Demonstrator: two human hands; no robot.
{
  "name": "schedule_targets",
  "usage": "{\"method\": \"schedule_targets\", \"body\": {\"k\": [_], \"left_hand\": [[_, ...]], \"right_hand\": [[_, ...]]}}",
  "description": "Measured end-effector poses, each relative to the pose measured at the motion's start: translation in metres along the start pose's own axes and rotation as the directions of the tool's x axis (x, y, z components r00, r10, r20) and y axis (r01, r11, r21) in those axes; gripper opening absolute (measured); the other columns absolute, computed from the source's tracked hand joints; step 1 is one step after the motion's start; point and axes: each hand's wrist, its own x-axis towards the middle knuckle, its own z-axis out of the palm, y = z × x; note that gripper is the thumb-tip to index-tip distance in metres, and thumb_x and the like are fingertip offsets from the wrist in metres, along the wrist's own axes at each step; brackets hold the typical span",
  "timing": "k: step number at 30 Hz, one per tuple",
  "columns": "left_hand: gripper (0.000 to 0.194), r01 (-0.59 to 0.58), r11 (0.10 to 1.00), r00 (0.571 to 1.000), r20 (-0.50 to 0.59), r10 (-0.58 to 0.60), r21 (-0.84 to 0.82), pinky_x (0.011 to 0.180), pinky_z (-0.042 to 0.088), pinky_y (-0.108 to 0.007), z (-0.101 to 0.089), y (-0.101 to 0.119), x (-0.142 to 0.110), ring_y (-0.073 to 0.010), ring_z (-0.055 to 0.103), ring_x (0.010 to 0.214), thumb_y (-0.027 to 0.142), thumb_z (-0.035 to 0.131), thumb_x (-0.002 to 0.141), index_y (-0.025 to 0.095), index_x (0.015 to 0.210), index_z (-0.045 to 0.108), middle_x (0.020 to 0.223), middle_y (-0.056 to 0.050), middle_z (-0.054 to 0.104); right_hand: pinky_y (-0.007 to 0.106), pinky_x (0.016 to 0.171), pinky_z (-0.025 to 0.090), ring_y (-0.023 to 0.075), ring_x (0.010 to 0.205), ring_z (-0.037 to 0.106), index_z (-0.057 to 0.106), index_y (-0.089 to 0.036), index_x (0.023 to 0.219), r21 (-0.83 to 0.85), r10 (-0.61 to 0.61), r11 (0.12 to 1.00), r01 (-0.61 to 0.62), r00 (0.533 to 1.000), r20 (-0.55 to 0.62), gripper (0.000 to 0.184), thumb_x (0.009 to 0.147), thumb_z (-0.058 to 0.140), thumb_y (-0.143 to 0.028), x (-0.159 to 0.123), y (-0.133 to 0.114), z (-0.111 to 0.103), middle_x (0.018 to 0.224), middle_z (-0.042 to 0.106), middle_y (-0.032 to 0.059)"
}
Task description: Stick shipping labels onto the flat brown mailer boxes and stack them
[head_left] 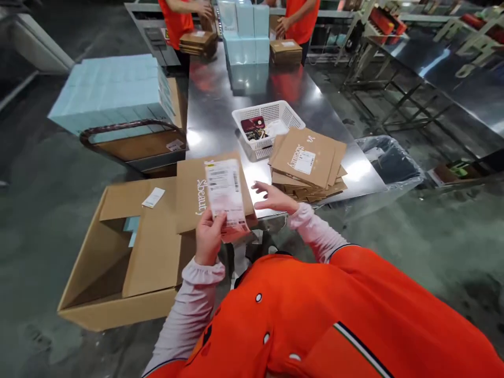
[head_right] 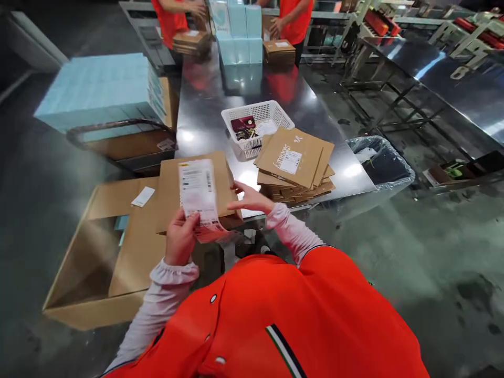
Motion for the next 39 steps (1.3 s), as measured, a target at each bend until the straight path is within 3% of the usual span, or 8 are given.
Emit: {"method": "schedule_targets", "body": {"k": [3, 5, 8, 19, 25, 31, 35, 39], "left_hand": [[0.045, 0.019, 0.998, 0.997, 0.072, -0.024, 0.063, 0.081, 0.053, -0.029, -0.003, -0.004, -0.007, -0.0212, 0.067, 0.089, 0.043, 0.083, 0.063, 0.017, 0.098, 0.072, 0.098, -0.008, 0.073], [0.044, 0.002, 0.999, 1.0, -0.015, -0.001, 0.043, 0.08, 0.052, -0.03, -0.011, -0.004, -0.007, -0.0204, 0.067, 0.086, 0.045, 0.082, 0.064, 0.016, 0.095, 0.073, 0.096, -0.008, 0.073], [0.042, -0.007, 1.0, 0.99, -0.143, 0.01, 0.019, 0.076, 0.052, -0.029, -0.021, -0.007, -0.006, -0.0181, 0.064, 0.076, 0.049, 0.081, 0.063, 0.014, 0.084, 0.073, 0.084, -0.007, 0.072], [0.046, -0.002, 1.0, 0.952, -0.307, 0.004, 0.006, 0.057, 0.043, -0.022, -0.019, -0.039, -0.002, -0.011, 0.053, 0.058, 0.059, 0.075, 0.067, 0.014, 0.069, 0.067, 0.063, -0.001, 0.063], [0.056, 0.251, 0.964, 0.961, -0.101, -0.259, -0.084, 0.076, 0.052, -0.033, -0.044, -0.062, 0.006, -0.0233, 0.068, 0.079, 0.047, 0.089, 0.049, 0.01, 0.088, 0.074, 0.088, -0.013, 0.074], [0.066, 0.501, 0.858, 0.865, 0.04, -0.5, -0.109, 0.088, 0.053, -0.045, -0.074, -0.101, -0.044, -0.0366, 0.067, 0.101, 0.036, 0.094, 0.035, 0.009, 0.092, 0.076, 0.1, -0.02, 0.073], [0.062, 0.567, 0.814, 0.82, -0.015, -0.573, -0.125, 0.082, 0.056, -0.043, -0.084, -0.097, -0.088, -0.0338, 0.07, 0.093, 0.05, 0.09, 0.046, 0.01, 0.091, 0.076, 0.096, -0.019, 0.074], [0.057, 0.489, 0.858, 0.853, -0.121, -0.508, -0.159, 0.069, 0.057, -0.035, -0.094, -0.059, -0.07, -0.0279, 0.071, 0.078, 0.054, 0.088, 0.049, 0.011, 0.085, 0.075, 0.089, -0.016, 0.075]], "right_hand": [[0.034, 0.091, 0.053, 0.0194, 0.099, 0.067, 0.063, -0.014, 0.122, 0.323, -0.037, 0.946, 0.004, 0.995, 0.097, 0.052, 0.084, 0.061, -0.051, -0.007, -0.021, 0.075, 0.116, 0.069, 0.0094], [0.032, 0.087, 0.054, 0.0196, 0.094, 0.067, 0.068, -0.012, 0.113, 0.314, -0.058, 0.949, -0.009, 0.978, 0.202, 0.048, 0.081, 0.066, -0.048, -0.011, -0.029, 0.093, 0.105, 0.073, 0.0083], [0.027, 0.074, 0.053, 0.0178, 0.082, 0.067, 0.07, -0.012, 0.111, 0.238, -0.095, 0.971, 0.013, 0.938, 0.335, 0.052, 0.073, 0.075, -0.047, -0.001, -0.038, 0.084, 0.096, 0.074, 0.0059], [0.026, 0.065, 0.047, 0.016, 0.074, 0.064, 0.078, -0.016, 0.087, 0.025, -0.116, 0.993, 0.113, 0.972, 0.204, 0.027, 0.079, 0.072, -0.04, 0.037, -0.044, 0.089, 0.081, 0.073, 0.0054], [0.034, 0.1, 0.045, 0.0203, 0.109, 0.059, 0.077, -0.017, 0.085, -0.019, -0.175, 0.984, 0.175, 0.984, -0.015, 0.025, 0.077, 0.075, -0.04, 0.098, -0.025, 0.098, 0.11, 0.063, 0.009], [0.05, 0.108, 0.035, 0.0314, 0.125, 0.048, 0.068, -0.017, 0.118, -0.45, 0.092, 0.878, -0.163, 0.98, -0.177, 0.05, 0.074, 0.076, -0.04, 0.169, 0.008, 0.112, 0.134, 0.053, 0.0137], [0.064, 0.115, 0.011, 0.0396, 0.146, 0.021, 0.039, -0.009, 0.147, -0.668, -0.08, 0.732, 0.137, 0.99, 0.115, 0.083, 0.08, 0.07, -0.047, 0.168, 0.013, 0.129, 0.156, 0.028, 0.0235], [0.06, 0.12, 0.002, 0.0382, 0.149, 0.016, 0.044, -0.004, 0.143, -0.457, -0.272, 0.663, 0.593, 0.76, 0.59, 0.076, 0.085, 0.062, -0.05, 0.102, 0.013, 0.141, 0.156, 0.029, 0.0244]]}}
